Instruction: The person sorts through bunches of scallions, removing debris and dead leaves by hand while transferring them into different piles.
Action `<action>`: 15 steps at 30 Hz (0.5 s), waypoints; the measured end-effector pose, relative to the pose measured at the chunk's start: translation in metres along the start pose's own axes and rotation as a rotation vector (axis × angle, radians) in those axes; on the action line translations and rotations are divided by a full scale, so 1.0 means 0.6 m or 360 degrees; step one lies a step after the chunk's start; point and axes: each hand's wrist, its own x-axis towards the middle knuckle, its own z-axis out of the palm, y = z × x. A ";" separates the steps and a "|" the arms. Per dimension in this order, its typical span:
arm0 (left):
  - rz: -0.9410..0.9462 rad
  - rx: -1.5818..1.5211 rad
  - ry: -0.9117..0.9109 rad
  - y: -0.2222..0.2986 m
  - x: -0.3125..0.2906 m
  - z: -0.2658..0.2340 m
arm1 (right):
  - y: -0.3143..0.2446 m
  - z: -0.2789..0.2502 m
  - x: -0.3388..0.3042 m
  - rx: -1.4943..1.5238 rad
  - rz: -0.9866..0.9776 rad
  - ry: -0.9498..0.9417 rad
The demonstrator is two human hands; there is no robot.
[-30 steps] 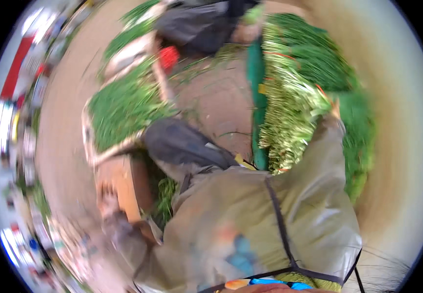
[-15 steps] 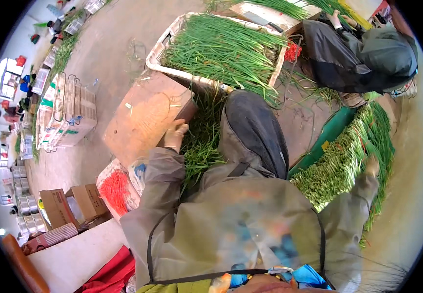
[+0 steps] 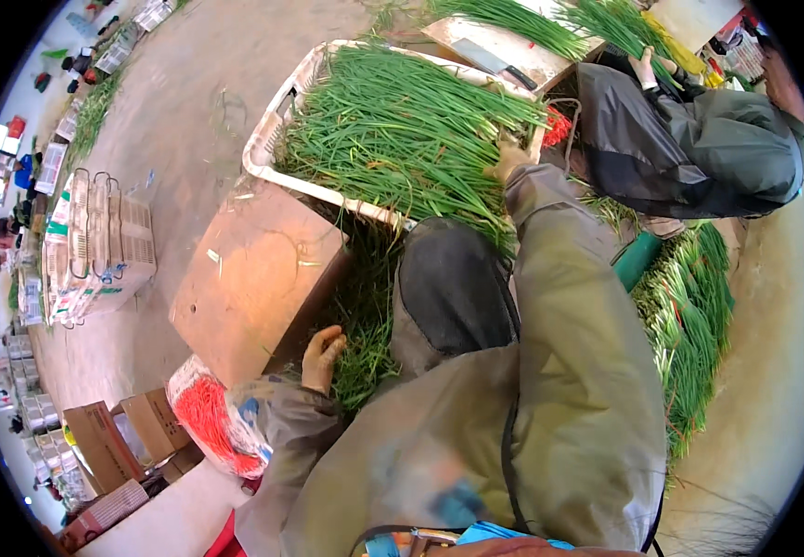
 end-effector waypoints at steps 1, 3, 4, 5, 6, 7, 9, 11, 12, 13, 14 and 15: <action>-0.0026 0.0001 0.0003 -0.012 0.005 -0.001 | -0.001 0.018 0.013 0.0019 0.0060 -0.0055; -0.0122 -0.0074 -0.0031 -0.010 0.008 0.014 | -0.012 0.045 0.017 0.0137 0.0005 -0.0207; -0.0151 -0.0053 -0.0050 -0.013 0.012 0.021 | -0.019 0.052 0.014 0.0078 0.0025 -0.0293; -0.0180 -0.0027 -0.0075 -0.014 0.019 0.028 | -0.025 0.051 0.007 0.0024 0.0051 -0.0377; -0.0198 -0.0020 -0.0087 -0.017 0.027 0.036 | -0.026 0.050 -0.005 0.0027 0.0068 -0.0392; -0.0227 -0.0045 -0.0132 -0.024 0.034 0.045 | -0.036 0.041 -0.027 -0.0003 -0.0093 -0.0354; -0.0267 -0.0057 -0.0176 -0.024 0.046 0.057 | -0.045 0.049 -0.051 -0.0082 -0.0275 -0.0313; -0.0317 -0.0077 -0.0230 -0.015 0.058 0.071 | -0.052 0.052 -0.067 -0.0211 -0.0281 -0.0222; -0.0312 -0.0024 -0.0263 -0.008 0.061 0.072 | -0.053 0.047 -0.070 -0.0295 -0.0324 -0.0150; -0.0312 -0.0026 -0.0263 -0.006 0.064 0.073 | -0.060 0.027 -0.077 -0.0376 -0.0365 -0.0070; -0.0314 -0.0065 -0.0264 -0.006 0.065 0.074 | -0.050 0.038 -0.066 -0.0252 -0.0367 -0.0017; -0.0316 -0.0105 -0.0262 -0.007 0.064 0.074 | -0.056 0.034 -0.060 -0.0256 -0.0374 -0.0019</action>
